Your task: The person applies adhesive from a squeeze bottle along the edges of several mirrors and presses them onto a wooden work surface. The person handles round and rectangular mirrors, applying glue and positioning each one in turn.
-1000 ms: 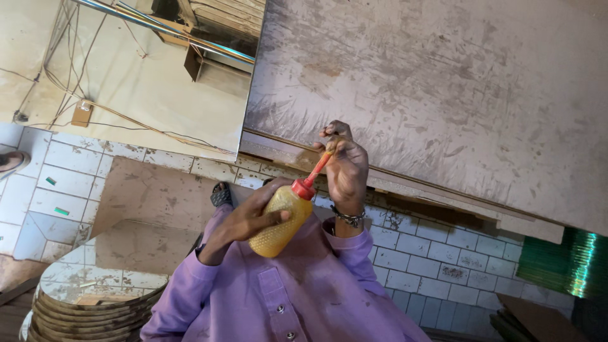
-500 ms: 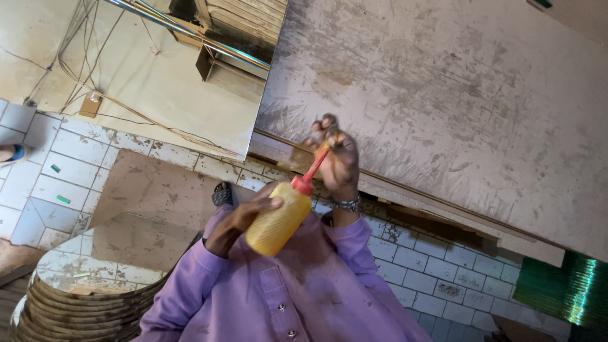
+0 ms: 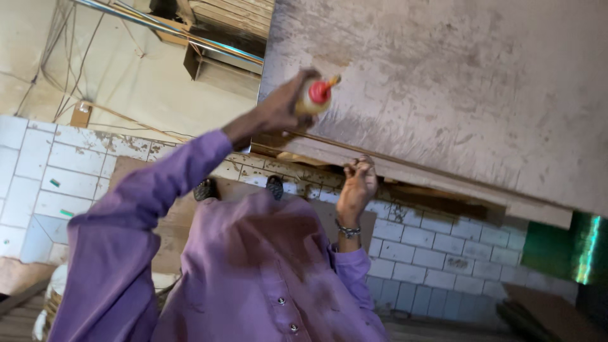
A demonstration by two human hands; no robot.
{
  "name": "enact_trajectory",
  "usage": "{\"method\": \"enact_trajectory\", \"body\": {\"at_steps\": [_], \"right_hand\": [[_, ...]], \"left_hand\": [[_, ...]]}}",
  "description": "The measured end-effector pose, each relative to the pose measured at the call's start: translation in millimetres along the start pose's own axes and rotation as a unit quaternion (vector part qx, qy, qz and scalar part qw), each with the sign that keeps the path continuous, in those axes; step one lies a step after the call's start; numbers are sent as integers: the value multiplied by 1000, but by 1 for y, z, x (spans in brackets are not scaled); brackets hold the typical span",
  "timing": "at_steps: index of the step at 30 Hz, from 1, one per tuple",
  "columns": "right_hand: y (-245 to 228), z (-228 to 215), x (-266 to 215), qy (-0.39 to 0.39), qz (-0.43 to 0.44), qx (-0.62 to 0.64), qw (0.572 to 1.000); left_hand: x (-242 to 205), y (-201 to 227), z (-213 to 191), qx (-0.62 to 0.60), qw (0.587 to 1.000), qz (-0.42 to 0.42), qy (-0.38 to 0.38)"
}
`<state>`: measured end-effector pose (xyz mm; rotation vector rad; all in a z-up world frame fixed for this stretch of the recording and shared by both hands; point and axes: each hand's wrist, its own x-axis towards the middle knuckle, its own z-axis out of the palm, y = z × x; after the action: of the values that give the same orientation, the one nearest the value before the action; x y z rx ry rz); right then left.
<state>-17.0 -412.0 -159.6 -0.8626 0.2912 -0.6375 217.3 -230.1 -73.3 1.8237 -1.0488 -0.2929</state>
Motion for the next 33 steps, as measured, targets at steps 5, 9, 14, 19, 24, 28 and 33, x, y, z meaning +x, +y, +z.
{"method": "enact_trajectory", "body": {"at_steps": [5, 9, 14, 19, 24, 28, 33], "right_hand": [[64, 37, -64, 59, 83, -110, 989], [120, 87, -100, 16, 95, -160, 982], [169, 130, -123, 0, -1, -345, 938], [208, 141, -123, 54, -62, -461, 884], [223, 148, -119, 74, -125, -608, 780], [217, 181, -126, 111, -95, -665, 732], [199, 232, -123, 168, 8, -749, 641]], "left_hand": [[30, -51, -16, -166, 968, -188, -12], [15, -72, -14, -12, 1000, -9, 2], [-33, -84, -36, 185, 977, 36, -103], [-104, -78, -113, 318, 925, 64, -198], [-180, -60, -142, 386, 876, -48, -286], [-202, -66, -138, 432, 871, 41, -230], [-200, -83, -137, 441, 867, 84, -215]]}}
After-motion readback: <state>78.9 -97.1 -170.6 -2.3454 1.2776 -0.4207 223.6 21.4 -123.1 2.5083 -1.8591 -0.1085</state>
